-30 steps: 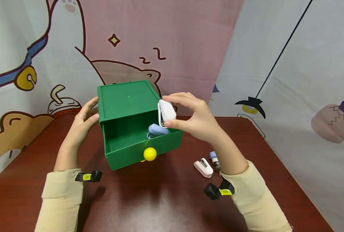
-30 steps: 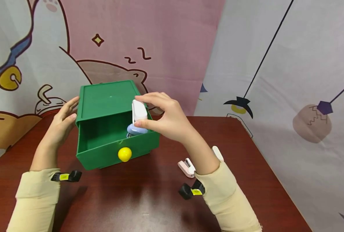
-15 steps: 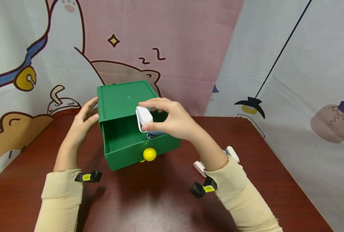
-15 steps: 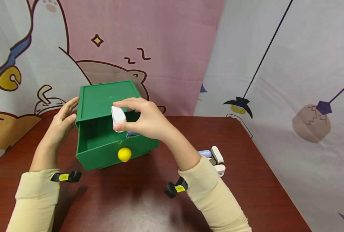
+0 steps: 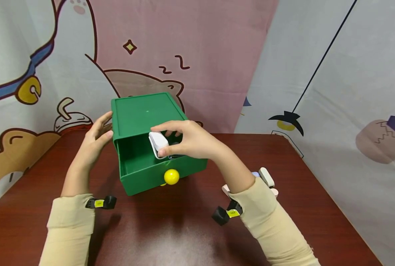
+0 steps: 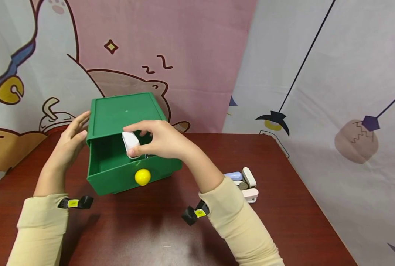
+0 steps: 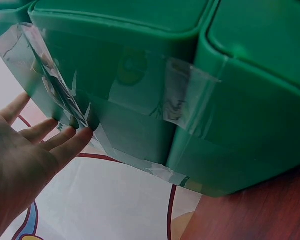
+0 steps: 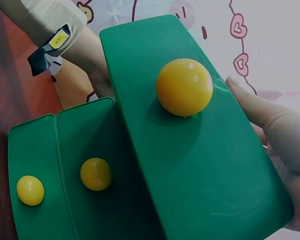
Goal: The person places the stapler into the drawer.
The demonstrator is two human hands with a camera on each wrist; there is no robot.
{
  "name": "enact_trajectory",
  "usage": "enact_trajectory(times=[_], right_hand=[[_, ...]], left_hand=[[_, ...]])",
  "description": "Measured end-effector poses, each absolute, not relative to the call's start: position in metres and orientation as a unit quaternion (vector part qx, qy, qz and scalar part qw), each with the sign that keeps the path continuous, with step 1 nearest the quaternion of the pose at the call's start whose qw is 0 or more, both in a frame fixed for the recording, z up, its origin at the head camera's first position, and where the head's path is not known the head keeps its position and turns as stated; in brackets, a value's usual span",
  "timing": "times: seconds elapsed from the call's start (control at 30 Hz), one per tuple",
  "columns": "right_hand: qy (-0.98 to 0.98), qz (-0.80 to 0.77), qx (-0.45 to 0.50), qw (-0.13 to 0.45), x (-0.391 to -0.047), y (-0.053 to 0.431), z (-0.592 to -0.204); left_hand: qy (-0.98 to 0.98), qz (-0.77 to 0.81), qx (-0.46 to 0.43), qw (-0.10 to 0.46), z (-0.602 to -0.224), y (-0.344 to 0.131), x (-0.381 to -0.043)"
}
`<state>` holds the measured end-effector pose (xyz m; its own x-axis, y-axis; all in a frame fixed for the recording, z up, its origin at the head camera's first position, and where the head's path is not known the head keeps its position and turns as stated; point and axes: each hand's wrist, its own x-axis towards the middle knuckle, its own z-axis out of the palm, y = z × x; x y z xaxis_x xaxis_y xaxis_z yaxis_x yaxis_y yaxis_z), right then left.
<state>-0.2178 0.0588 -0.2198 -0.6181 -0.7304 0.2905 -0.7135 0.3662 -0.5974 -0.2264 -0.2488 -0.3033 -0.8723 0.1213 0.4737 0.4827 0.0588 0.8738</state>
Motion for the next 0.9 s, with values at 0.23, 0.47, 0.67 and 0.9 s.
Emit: enact_trajectory(times=[0.23, 0.47, 0.67, 0.9], right_hand=[[0.834, -0.337, -0.431, 0.066, -0.2198, 0.0561, -0.2194], [0.845, -0.302, -0.433, 0.089, -0.2206, 0.0546, -0.2190], [0.848, -0.296, -0.424, 0.114, -0.2205, 0.0542, -0.2176], [0.845, -0.309, -0.426, 0.089, -0.2199, 0.0560, -0.2185]], left_hand=[[-0.717, -0.649, -0.212, 0.141, -0.3038, -0.2500, -0.2269], [-0.714, -0.653, -0.213, 0.139, -0.3035, -0.2499, -0.2272], [-0.712, -0.656, -0.210, 0.137, -0.3022, -0.2489, -0.2251], [-0.712, -0.656, -0.210, 0.134, -0.3026, -0.2490, -0.2255]])
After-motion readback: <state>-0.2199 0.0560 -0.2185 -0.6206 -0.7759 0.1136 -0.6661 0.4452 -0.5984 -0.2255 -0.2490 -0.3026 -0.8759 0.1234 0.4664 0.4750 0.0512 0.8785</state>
